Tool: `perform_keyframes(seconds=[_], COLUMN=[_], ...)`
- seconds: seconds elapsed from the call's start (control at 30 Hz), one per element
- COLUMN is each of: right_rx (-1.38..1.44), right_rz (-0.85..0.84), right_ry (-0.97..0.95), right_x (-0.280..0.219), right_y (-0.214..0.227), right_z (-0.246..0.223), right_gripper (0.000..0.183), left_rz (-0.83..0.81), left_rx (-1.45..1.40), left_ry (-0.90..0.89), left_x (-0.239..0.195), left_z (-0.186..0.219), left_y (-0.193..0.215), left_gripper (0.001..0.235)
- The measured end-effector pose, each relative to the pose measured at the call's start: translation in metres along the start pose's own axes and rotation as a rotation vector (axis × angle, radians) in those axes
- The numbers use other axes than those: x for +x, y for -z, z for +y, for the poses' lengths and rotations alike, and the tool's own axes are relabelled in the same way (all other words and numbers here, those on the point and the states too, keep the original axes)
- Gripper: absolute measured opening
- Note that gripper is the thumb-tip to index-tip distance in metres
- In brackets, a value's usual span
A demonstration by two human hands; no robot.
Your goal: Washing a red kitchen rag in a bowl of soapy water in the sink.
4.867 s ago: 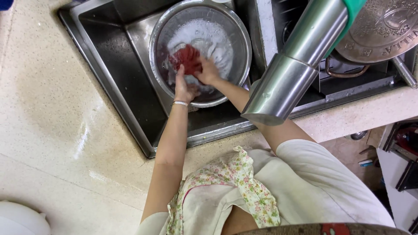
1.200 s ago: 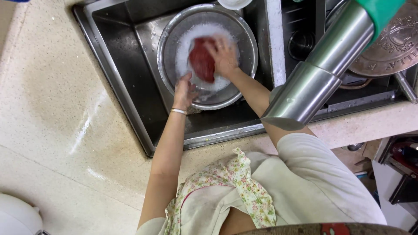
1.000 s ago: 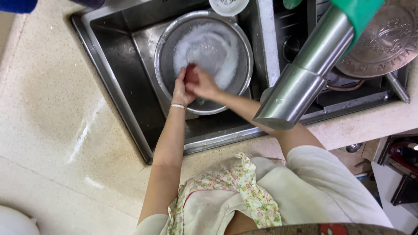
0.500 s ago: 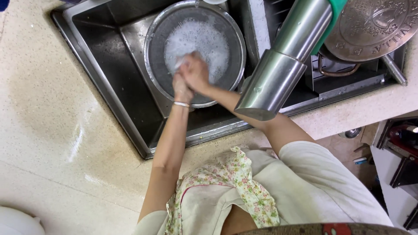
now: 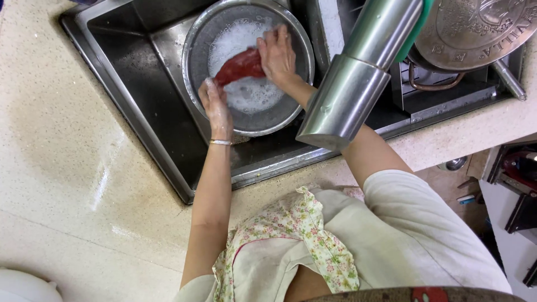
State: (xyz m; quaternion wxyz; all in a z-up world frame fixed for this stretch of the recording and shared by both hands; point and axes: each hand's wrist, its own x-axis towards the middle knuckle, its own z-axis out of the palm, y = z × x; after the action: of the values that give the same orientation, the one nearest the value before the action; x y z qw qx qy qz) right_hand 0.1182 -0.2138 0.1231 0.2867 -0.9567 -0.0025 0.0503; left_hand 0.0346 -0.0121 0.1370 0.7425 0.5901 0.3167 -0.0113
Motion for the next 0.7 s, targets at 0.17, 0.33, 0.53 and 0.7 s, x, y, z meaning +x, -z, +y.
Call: perform_keyframes(seconds=[0.17, 0.33, 0.53, 0.7], right_rx=[0.025, 0.434, 0.341, 0.471], right_rz=[-0.288, -0.745, -0.205, 0.077], right_ry=[-0.07, -0.365, 0.076, 0.329], right_x=[-0.064, -0.091, -0.072, -0.097], right_y=[-0.083, 0.026, 0.016, 0.064], right_z=[0.015, -0.119, -0.115, -0.154], right_gripper=[0.067, 0.044, 0.033, 0.03], left_rz=[0.001, -0.147, -0.446, -0.735], left_rx=[0.072, -0.233, -0.674, -0.711], left_ry=[0.629, 0.838, 0.617, 0.161], left_x=[0.019, 0.021, 0.049, 0.03], left_z=[-0.027, -0.059, -0.152, -0.064], left_y=[0.013, 0.065, 0.032, 0.011], left_gripper=[0.069, 0.052, 0.035, 0.029])
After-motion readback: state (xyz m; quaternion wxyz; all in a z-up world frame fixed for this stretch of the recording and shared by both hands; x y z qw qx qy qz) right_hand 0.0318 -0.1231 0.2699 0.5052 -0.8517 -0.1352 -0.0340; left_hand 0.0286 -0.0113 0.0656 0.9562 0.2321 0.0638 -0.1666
